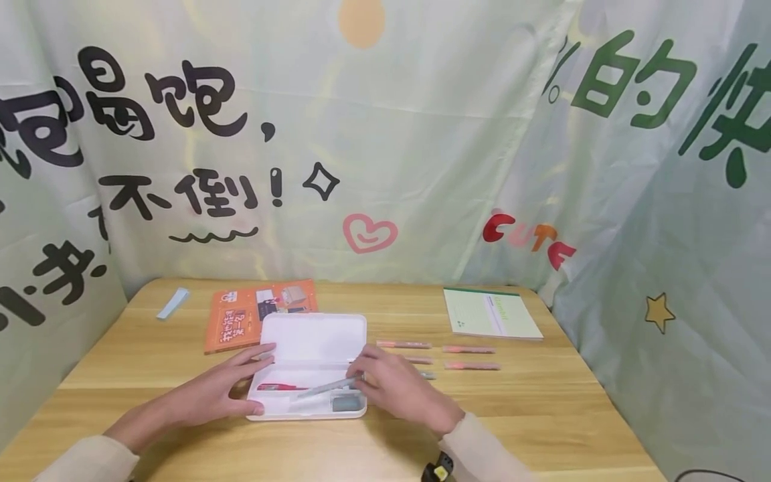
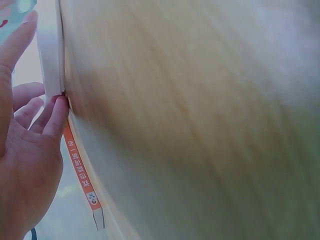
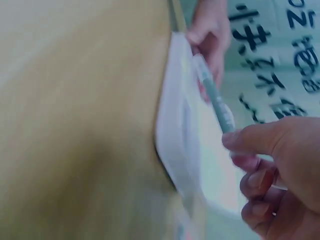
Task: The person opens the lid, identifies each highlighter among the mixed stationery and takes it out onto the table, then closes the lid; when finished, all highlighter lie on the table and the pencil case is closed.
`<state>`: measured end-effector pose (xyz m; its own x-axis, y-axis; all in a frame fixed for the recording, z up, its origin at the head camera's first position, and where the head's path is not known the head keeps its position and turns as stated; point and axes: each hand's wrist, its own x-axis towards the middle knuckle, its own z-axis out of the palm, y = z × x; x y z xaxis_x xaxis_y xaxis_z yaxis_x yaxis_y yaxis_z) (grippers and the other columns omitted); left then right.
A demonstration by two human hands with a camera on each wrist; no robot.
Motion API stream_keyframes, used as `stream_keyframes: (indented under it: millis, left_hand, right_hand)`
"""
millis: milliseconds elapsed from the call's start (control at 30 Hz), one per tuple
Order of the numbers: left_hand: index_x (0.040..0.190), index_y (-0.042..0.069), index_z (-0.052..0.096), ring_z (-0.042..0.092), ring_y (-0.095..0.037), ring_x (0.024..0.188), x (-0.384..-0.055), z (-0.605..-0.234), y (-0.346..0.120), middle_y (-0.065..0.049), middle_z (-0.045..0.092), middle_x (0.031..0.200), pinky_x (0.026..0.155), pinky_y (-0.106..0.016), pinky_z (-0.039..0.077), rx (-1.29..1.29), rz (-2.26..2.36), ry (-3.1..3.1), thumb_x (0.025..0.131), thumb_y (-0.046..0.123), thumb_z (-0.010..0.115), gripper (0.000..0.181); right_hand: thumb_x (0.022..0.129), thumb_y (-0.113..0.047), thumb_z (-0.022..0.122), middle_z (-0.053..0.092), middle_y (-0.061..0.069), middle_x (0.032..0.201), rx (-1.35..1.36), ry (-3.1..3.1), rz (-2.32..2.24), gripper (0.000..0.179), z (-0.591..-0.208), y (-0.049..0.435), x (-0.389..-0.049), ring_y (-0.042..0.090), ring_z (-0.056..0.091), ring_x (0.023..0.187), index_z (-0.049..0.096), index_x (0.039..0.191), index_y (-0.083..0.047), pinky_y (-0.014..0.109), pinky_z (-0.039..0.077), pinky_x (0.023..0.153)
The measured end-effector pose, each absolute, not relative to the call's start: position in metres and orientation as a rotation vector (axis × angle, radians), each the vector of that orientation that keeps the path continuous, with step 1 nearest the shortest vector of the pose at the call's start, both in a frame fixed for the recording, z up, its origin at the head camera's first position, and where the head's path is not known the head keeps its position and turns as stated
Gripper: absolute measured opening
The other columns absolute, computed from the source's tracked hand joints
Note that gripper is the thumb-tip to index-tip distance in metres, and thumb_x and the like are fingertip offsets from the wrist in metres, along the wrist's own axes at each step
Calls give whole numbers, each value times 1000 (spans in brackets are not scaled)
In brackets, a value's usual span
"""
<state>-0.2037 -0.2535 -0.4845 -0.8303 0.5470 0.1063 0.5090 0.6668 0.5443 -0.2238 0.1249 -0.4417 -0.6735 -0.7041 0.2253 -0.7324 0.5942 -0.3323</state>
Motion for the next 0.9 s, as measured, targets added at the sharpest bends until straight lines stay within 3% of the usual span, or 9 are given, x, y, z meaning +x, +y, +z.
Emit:
stream_keyframes:
  millis: [100, 333, 533, 733, 900]
  left_hand:
    - [162, 9, 53, 43, -48, 154, -203, -485, -254, -12, 36, 176, 119, -46, 48, 885, 885, 2806, 96, 58, 78, 86]
    - [163, 10, 52, 44, -46, 154, -204, -484, -254, -12, 36, 176, 117, -52, 49, 870, 869, 2801, 96, 61, 77, 87]
    - [163, 10, 51, 44, -46, 153, -205, -483, -254, -11, 36, 176, 117, -54, 50, 861, 860, 2803, 96, 62, 77, 88]
    - [163, 11, 52, 44, -45, 153, -205, -485, -255, -10, 36, 176, 116, -55, 50, 859, 860, 2810, 96, 61, 77, 88]
    - [162, 11, 52, 43, -45, 154, -206, -486, -255, -10, 35, 177, 116, -56, 49, 850, 870, 2804, 95, 61, 78, 87]
  right_hand:
    - [102, -13, 77, 72, -5, 114, 1144, -2746, 736, 12, -435, 153, -231, 7, 67, 93, 79, 114, -16, 22, 58, 81]
    - [103, -13, 76, 68, -4, 110, 897, -2777, 906, 13, -425, 241, -241, -2, 49, 67, 78, 116, -16, 22, 49, 60]
    - [100, -13, 79, 68, -9, 100, 697, -2771, 812, 12, -433, 307, -236, -1, 46, 68, 79, 110, -20, 23, 46, 61]
    - [97, -7, 80, 65, -8, 97, 625, -2734, 774, 14, -450, 346, -225, -3, 41, 61, 76, 103, -19, 23, 41, 54]
    - [97, -9, 81, 62, -11, 95, 569, -2779, 796, 14, -460, 359, -223, -2, 42, 65, 77, 103, -21, 23, 41, 58]
